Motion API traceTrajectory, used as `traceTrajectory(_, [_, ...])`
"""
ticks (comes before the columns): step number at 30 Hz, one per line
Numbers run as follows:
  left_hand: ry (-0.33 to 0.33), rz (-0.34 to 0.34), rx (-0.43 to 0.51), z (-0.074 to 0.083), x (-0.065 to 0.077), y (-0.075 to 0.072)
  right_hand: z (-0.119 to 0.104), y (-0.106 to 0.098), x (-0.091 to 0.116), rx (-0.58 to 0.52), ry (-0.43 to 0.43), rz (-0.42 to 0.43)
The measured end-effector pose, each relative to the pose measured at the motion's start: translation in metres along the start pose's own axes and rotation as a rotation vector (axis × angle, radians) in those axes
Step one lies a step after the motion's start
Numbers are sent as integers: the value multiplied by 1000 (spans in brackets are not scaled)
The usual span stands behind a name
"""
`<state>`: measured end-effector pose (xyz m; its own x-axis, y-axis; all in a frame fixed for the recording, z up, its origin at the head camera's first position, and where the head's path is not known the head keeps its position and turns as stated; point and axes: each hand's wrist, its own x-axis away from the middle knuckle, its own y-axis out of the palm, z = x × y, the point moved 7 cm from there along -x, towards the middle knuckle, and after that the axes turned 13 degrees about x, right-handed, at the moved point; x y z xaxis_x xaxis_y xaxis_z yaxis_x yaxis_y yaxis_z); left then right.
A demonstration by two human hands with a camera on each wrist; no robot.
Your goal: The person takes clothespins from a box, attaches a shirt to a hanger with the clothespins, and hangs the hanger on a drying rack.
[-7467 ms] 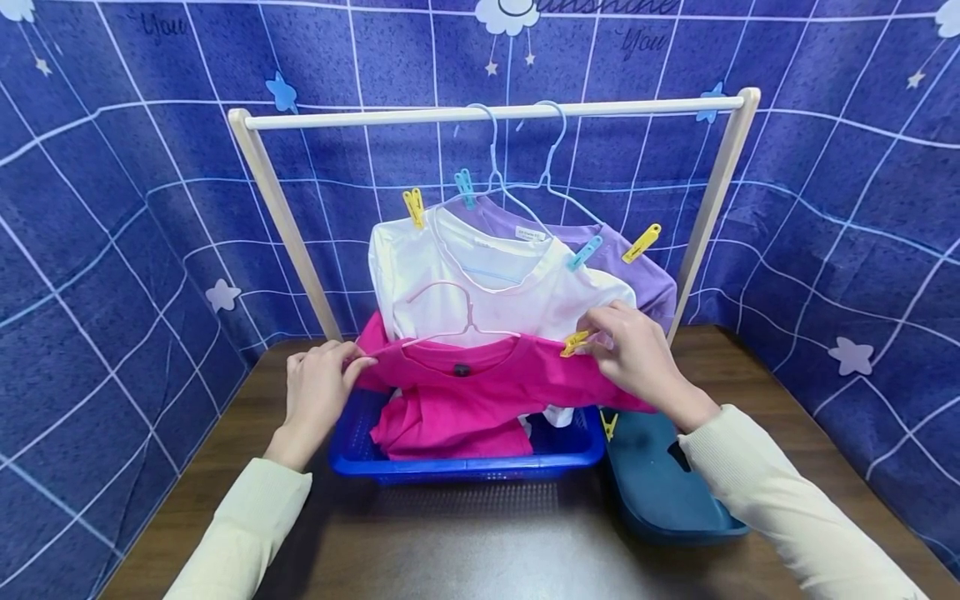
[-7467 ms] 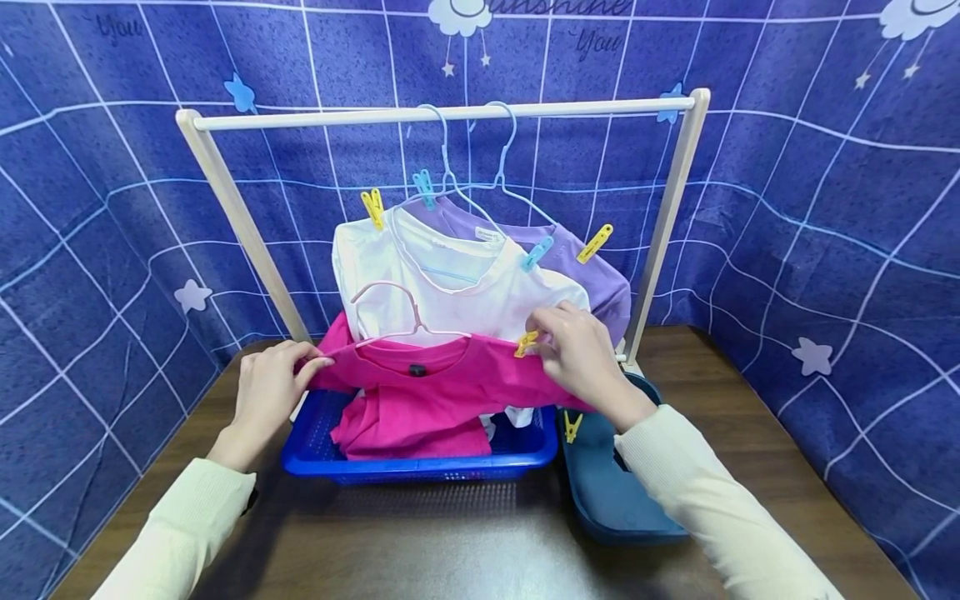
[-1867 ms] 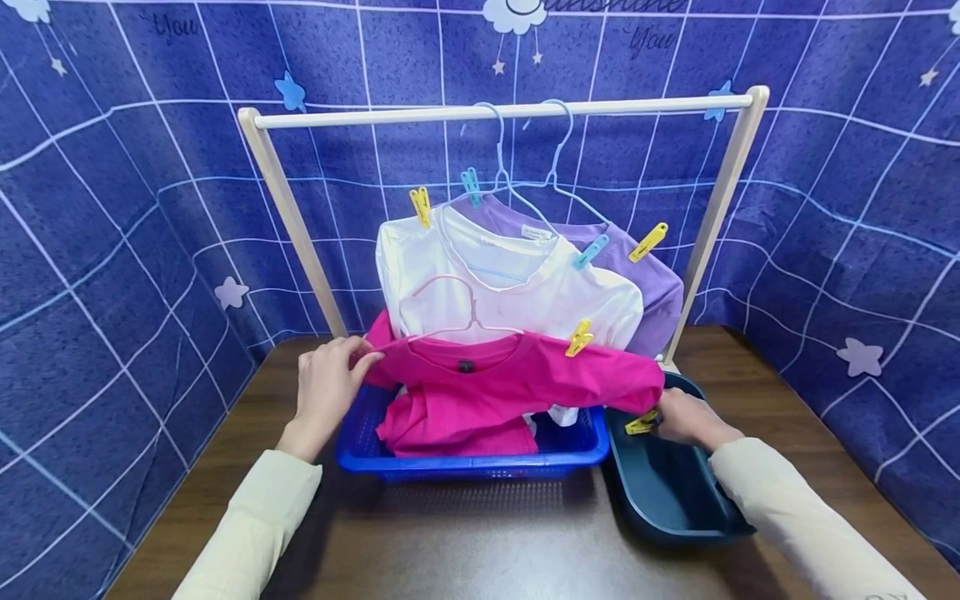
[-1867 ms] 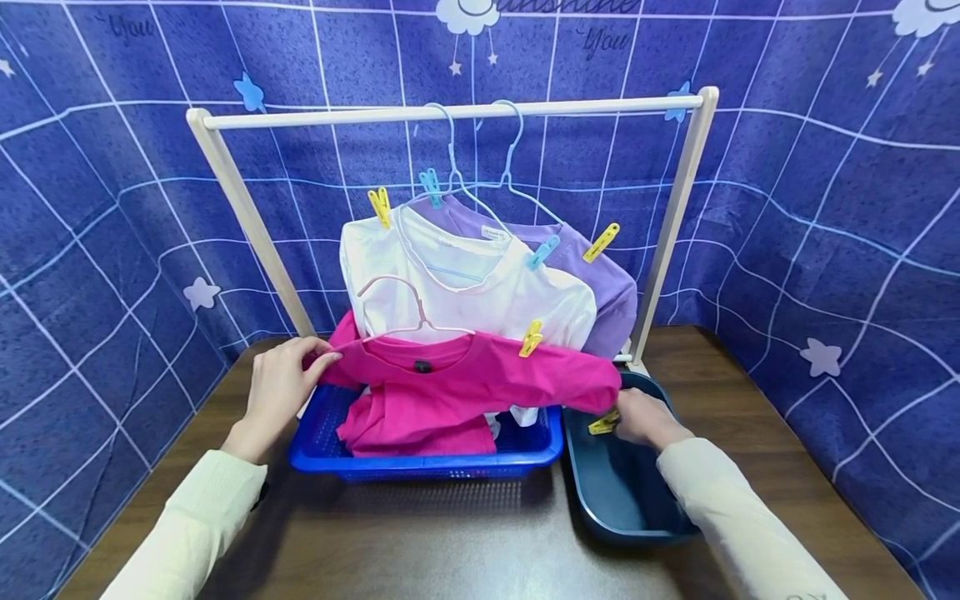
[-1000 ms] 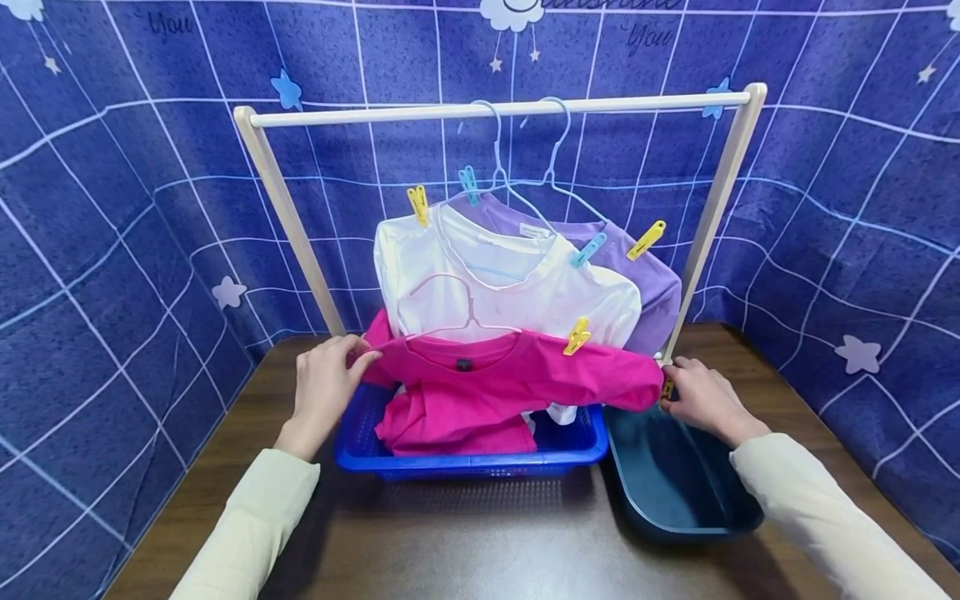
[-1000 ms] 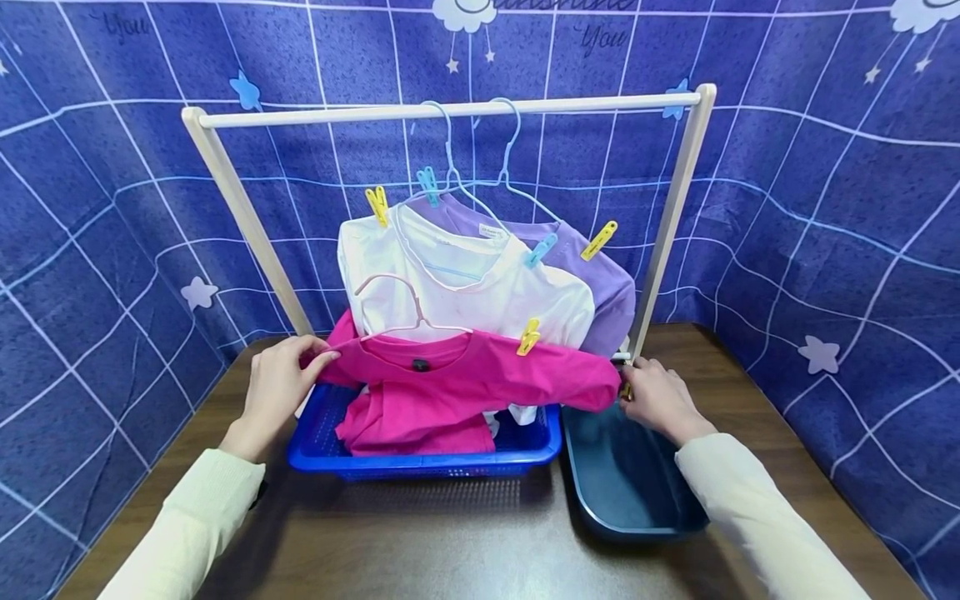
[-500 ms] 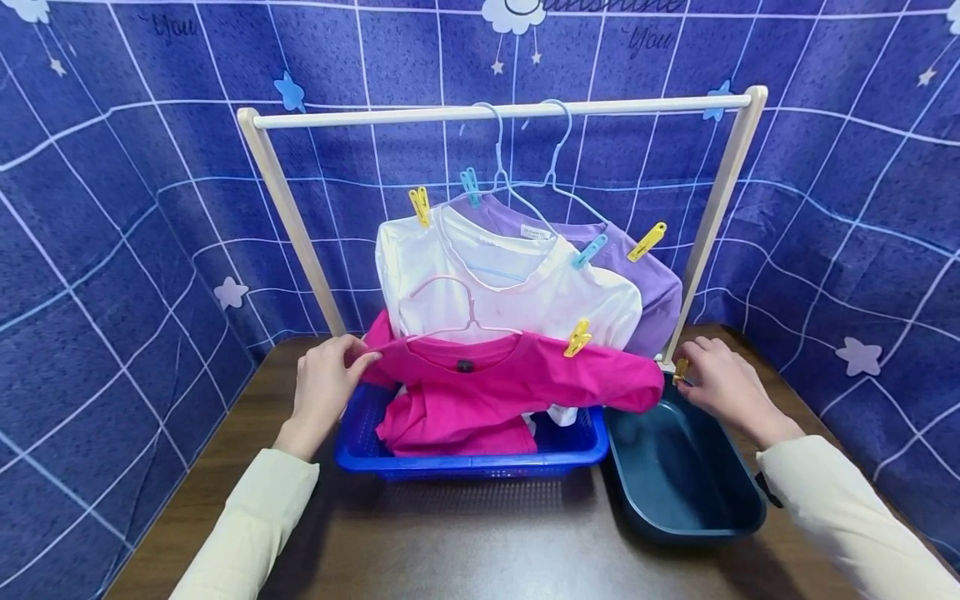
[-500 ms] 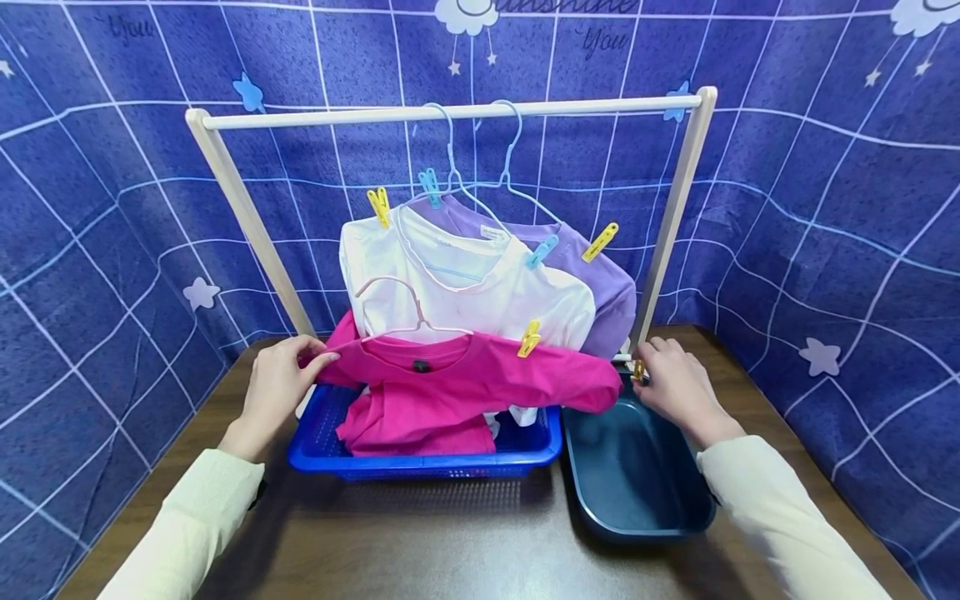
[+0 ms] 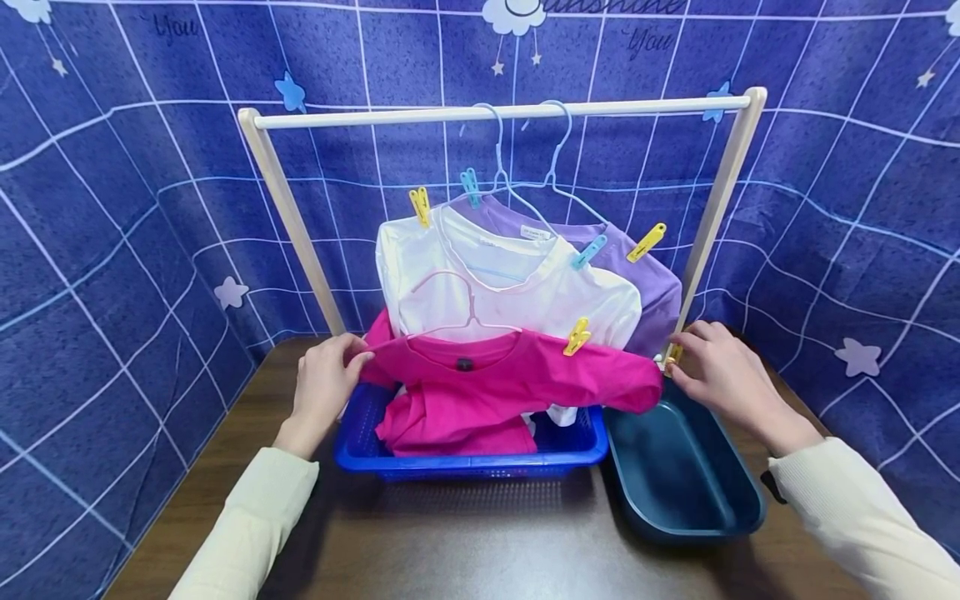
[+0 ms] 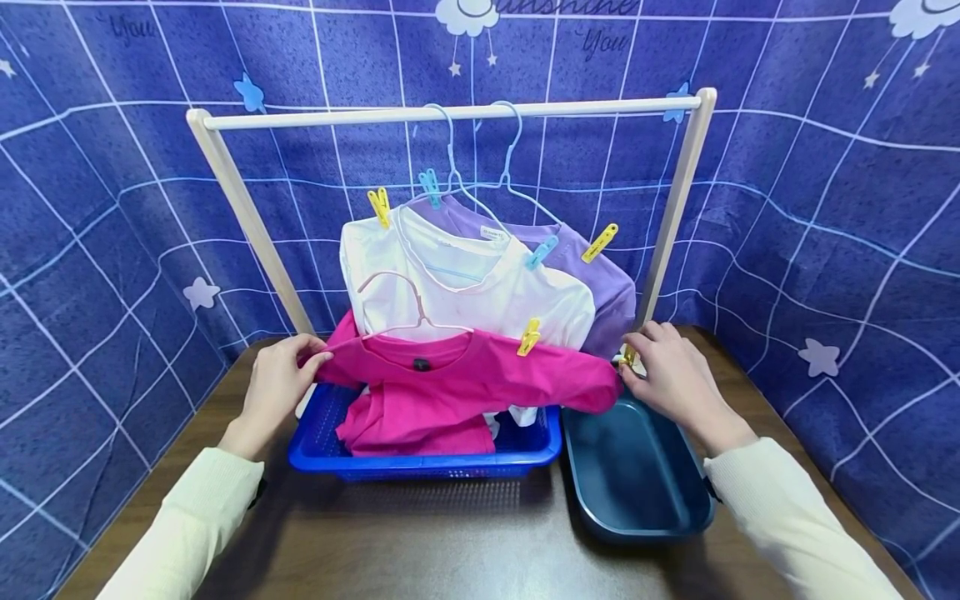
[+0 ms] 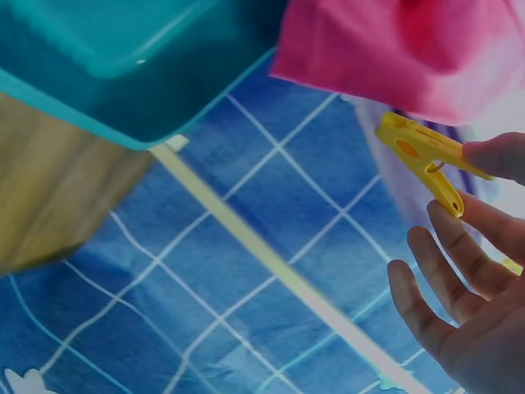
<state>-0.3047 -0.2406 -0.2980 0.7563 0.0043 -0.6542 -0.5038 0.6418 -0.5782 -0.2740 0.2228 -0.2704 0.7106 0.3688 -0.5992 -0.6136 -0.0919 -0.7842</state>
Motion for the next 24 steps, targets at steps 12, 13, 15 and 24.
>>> traceTrajectory(12, [-2,-2,-9,-4,0,-1,-31,-31,-13,-42,-72,105])
traceTrajectory(13, [-3,-4,-8,-4,0,-1,-34,-32,-13,-48,-76,108])
traceTrajectory(15, [-4,-9,-5,-4,0,0,-39,-34,-14,-54,-89,112])
traceTrajectory(24, [-6,-9,-4,-4,0,-1,-68,-43,-19,-71,-173,131])
